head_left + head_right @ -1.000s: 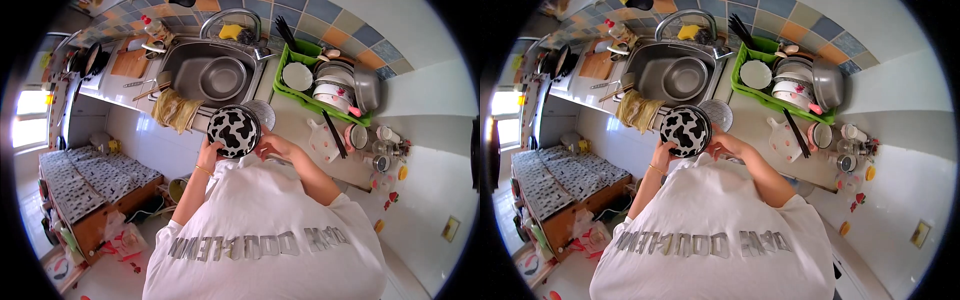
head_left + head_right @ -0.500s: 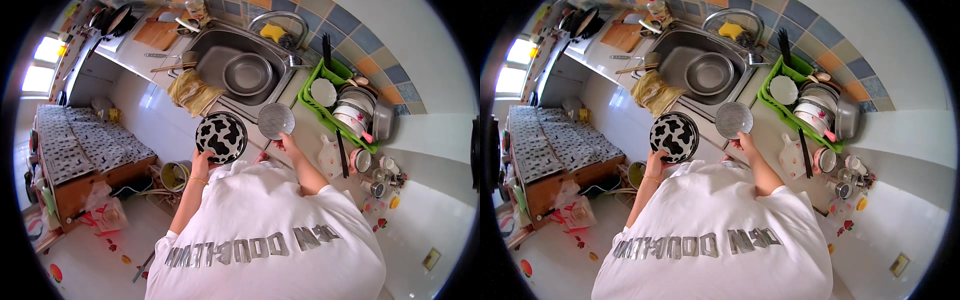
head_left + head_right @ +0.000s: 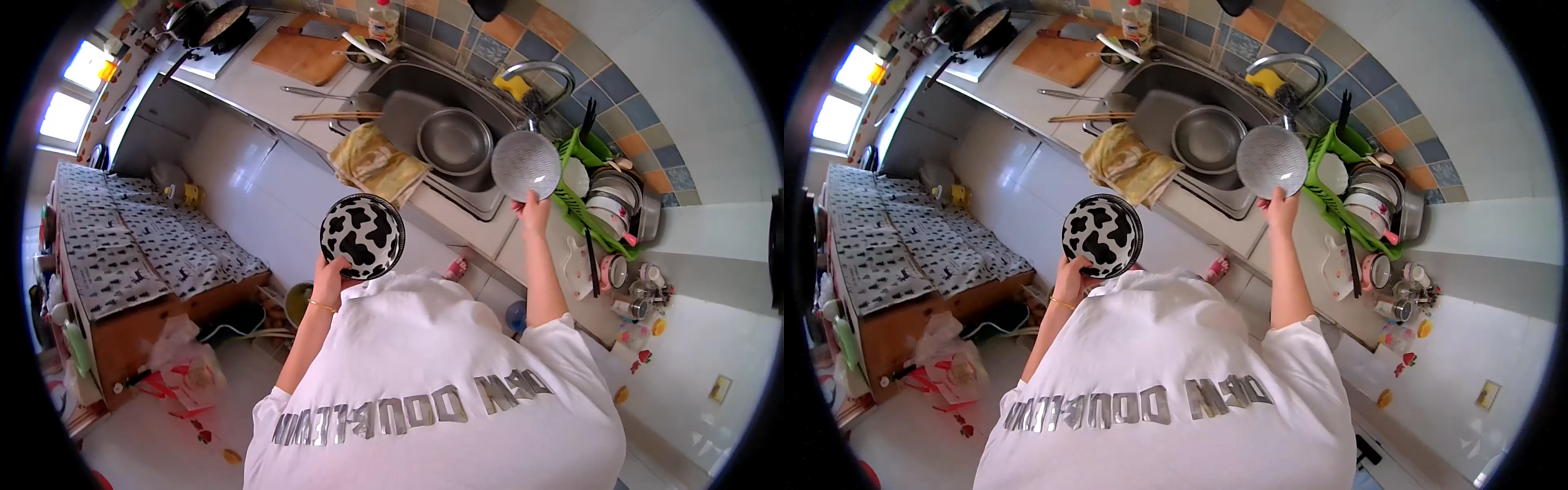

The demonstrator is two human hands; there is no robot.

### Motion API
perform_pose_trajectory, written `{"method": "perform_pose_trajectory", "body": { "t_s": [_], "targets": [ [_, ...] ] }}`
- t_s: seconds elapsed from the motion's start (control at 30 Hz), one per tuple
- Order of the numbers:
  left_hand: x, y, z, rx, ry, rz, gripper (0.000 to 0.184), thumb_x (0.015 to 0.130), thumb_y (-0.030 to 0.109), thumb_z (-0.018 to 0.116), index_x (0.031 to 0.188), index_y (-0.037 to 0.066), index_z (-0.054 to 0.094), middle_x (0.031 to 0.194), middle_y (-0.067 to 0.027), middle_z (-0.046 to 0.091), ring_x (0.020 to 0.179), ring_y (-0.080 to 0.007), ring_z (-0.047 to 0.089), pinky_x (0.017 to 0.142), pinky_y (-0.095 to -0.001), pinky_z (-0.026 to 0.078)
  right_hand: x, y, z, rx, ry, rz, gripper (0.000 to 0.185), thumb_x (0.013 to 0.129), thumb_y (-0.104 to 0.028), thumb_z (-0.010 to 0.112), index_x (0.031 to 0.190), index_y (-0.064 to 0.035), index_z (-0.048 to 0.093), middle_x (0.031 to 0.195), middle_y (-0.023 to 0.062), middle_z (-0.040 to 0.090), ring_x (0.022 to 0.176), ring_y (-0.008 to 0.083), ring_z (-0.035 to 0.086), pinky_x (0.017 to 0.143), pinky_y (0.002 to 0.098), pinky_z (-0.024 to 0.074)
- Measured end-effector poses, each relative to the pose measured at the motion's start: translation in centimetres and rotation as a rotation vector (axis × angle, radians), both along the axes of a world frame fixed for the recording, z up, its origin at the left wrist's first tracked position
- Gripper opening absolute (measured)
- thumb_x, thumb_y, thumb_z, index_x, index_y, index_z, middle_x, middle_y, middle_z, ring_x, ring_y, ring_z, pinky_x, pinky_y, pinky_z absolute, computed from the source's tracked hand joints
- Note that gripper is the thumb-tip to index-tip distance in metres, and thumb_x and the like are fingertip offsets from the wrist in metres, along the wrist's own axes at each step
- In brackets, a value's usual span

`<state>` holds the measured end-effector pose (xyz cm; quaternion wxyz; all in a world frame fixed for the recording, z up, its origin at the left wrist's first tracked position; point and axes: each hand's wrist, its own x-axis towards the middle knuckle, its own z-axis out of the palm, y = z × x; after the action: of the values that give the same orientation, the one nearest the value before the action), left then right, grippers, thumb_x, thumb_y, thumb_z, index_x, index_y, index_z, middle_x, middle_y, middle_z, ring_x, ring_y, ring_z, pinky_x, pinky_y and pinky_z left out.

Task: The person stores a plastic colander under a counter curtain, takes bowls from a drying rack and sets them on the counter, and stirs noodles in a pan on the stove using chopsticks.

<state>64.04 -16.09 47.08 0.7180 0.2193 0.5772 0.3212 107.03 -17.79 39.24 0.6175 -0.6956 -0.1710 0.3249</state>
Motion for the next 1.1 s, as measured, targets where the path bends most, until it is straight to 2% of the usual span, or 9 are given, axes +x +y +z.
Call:
{"method": "perform_pose_trajectory", "body": {
  "t_s": [0.2, 0.4, 0.6, 0.8, 0.87, 0.93, 0.97, 1.0, 1.1],
  "targets": [
    [-6.3, 3.4, 1.5, 0.025, 0.000, -0.042, 0.046, 0.076, 0.001, 0.045, 0.122, 0.001, 0.044, 0.108, -0.0147, 0.059, 0.081, -0.0267, 0.066, 0.062, -0.0369, 0.061, -3.6, 5.9, 9.6, -0.152, -0.665, -0.144, 0.045, 0.092, -0.014, 0.042, 0.134, -0.0037, 0.030, 0.090, 0.0221, 0.064, 0.055, 0.0261, 0.063, 0.055, 0.0394, 0.0492],
    [-10.5, 6.4, 1.7, 0.015, -0.073, 0.008, 0.048, 0.076, 0.001, 0.047, 0.124, 0.003, 0.044, 0.108, -0.0133, 0.059, 0.085, -0.0250, 0.065, 0.065, -0.0376, 0.061, -4.5, 9.8, 12.7, -0.331, -1.217, -0.131, 0.047, 0.090, -0.015, 0.049, 0.134, -0.0082, 0.032, 0.104, 0.0258, 0.062, 0.084, 0.0450, 0.062, 0.069, 0.0523, 0.0469],
    [-13.5, 11.6, 1.3, 0.010, -0.079, 0.048, 0.043, 0.075, 0.003, 0.047, 0.118, 0.001, 0.047, 0.100, -0.0144, 0.061, 0.077, -0.0249, 0.066, 0.064, -0.0371, 0.061, -7.1, 13.3, 13.0, -0.347, -1.429, -0.072, 0.051, 0.088, -0.012, 0.054, 0.134, -0.0132, 0.033, 0.118, 0.0192, 0.059, 0.097, 0.0415, 0.059, 0.075, 0.0493, 0.0475],
    [-17.1, 19.8, 0.0, 0.022, -0.059, 0.052, 0.044, 0.078, 0.003, 0.047, 0.121, 0.002, 0.044, 0.105, -0.0151, 0.058, 0.085, -0.0249, 0.065, 0.067, -0.0378, 0.060, -12.6, 19.9, 11.6, -0.376, -1.263, -0.148, 0.053, 0.088, -0.012, 0.053, 0.136, -0.0114, 0.031, 0.116, 0.0243, 0.058, 0.102, 0.0462, 0.055, 0.080, 0.0520, 0.0443],
    [-18.7, 23.0, -0.2, 0.024, -0.060, 0.039, 0.046, 0.078, 0.003, 0.046, 0.124, 0.002, 0.042, 0.106, -0.0151, 0.058, 0.086, -0.0251, 0.065, 0.068, -0.0378, 0.060, -14.6, 22.8, 10.2, -0.296, -1.265, -0.147, 0.048, 0.091, -0.013, 0.047, 0.135, -0.0076, 0.031, 0.108, 0.0270, 0.060, 0.086, 0.0417, 0.062, 0.070, 0.0483, 0.0481],
    [-20.3, 26.1, 0.8, 0.037, -0.049, 0.040, 0.048, 0.078, 0.002, 0.045, 0.126, 0.002, 0.040, 0.105, -0.0153, 0.058, 0.085, -0.0262, 0.066, 0.068, -0.0378, 0.061, -18.6, 26.6, 10.1, -0.229, -0.717, -0.107, 0.045, 0.092, -0.013, 0.041, 0.134, -0.0043, 0.029, 0.097, 0.0259, 0.062, 0.063, 0.0291, 0.064, 0.055, 0.0402, 0.0489],
    [-21.1, 27.6, 0.9, 0.048, -0.044, 0.049, 0.049, 0.078, 0.002, 0.045, 0.126, 0.002, 0.040, 0.105, -0.0153, 0.058, 0.084, -0.0264, 0.066, 0.068, -0.0376, 0.061, -19.1, 28.7, 7.9, -0.118, -0.538, -0.113, 0.046, 0.090, -0.012, 0.039, 0.135, -0.0057, 0.029, 0.083, 0.0157, 0.061, 0.052, 0.0156, 0.056, 0.046, 0.0314, 0.0443],
    [-21.9, 29.0, 0.8, 0.047, -0.036, 0.058, 0.049, 0.078, 0.002, 0.045, 0.126, 0.002, 0.040, 0.105, -0.0153, 0.059, 0.083, -0.0266, 0.066, 0.067, -0.0374, 0.061, -21.2, 31.0, 7.5, 0.053, -0.168, -0.115, 0.038, 0.089, -0.012, 0.042, 0.126, -0.0039, 0.038, 0.074, 0.0103, 0.060, 0.050, 0.0155, 0.054, 0.042, 0.0290, 0.0415],
    [-24.2, 32.9, 0.4, 0.060, -0.020, 0.131, 0.048, 0.077, 0.002, 0.045, 0.125, 0.002, 0.041, 0.103, -0.0152, 0.059, 0.079, -0.0267, 0.067, 0.064, -0.0367, 0.061, -27.2, 36.3, 7.0, -0.045, 0.213, 0.121, 0.013, 0.087, -0.015, 0.050, 0.091, -0.0027, 0.054, 0.068, 0.0098, 0.059, 0.047, 0.0133, 0.052, 0.036, 0.0225, 0.0351]
  ]
}}
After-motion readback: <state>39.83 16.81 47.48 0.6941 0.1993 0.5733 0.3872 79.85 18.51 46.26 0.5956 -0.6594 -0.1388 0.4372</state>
